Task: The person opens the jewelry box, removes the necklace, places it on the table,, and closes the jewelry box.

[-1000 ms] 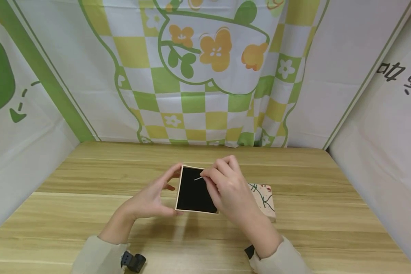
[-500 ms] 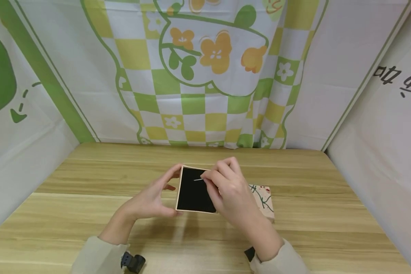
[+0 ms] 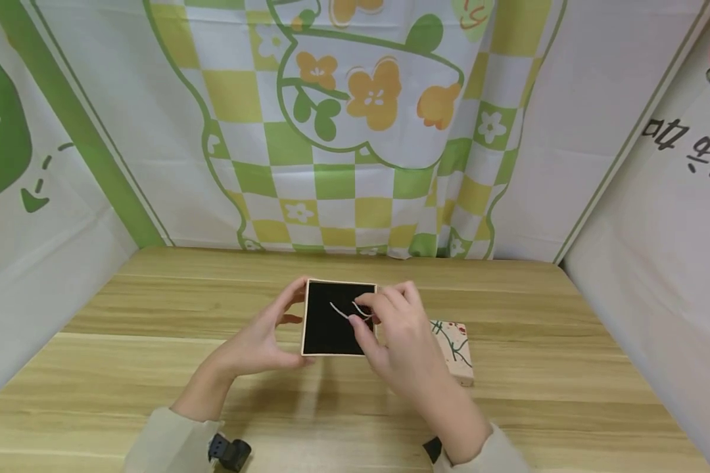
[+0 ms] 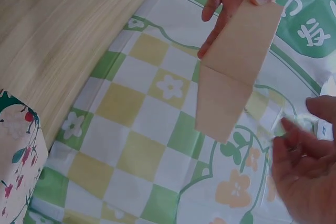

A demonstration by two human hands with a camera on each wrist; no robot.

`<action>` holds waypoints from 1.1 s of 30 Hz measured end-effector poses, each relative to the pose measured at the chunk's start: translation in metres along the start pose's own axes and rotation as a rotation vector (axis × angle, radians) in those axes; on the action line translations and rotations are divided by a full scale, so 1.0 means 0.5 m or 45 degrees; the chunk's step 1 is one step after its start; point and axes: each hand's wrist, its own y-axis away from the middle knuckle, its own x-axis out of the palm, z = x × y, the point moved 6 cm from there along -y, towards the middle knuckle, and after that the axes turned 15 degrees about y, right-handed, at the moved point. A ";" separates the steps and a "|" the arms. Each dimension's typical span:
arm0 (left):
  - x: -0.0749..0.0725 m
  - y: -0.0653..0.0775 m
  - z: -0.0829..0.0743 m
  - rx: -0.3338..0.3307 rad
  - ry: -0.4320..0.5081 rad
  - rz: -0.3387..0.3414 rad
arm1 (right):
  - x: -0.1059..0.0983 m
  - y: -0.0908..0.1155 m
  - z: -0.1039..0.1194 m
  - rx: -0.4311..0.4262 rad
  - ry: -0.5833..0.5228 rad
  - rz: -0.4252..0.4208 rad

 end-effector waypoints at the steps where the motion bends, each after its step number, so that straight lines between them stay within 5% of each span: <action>1: 0.000 0.000 -0.001 0.007 0.005 -0.005 | 0.005 0.002 -0.005 0.063 0.043 0.058; 5: -0.002 0.001 -0.001 0.014 0.022 -0.009 | 0.027 0.006 -0.018 0.213 0.249 0.292; 8: -0.002 0.002 0.003 0.005 0.020 -0.005 | 0.035 0.006 -0.018 0.191 0.349 0.348; 12: -0.002 0.002 0.006 0.004 0.020 -0.002 | 0.033 0.004 -0.016 0.129 0.381 0.259; 24: 0.001 -0.002 0.006 0.003 -0.003 0.001 | 0.023 0.016 -0.015 0.084 0.128 -0.086; 29: 0.006 0.000 0.006 -0.018 -0.013 0.015 | 0.020 0.016 -0.022 0.125 0.081 -0.125; 33: 0.008 0.000 0.007 -0.023 -0.021 0.009 | 0.030 0.019 -0.035 0.183 0.102 -0.041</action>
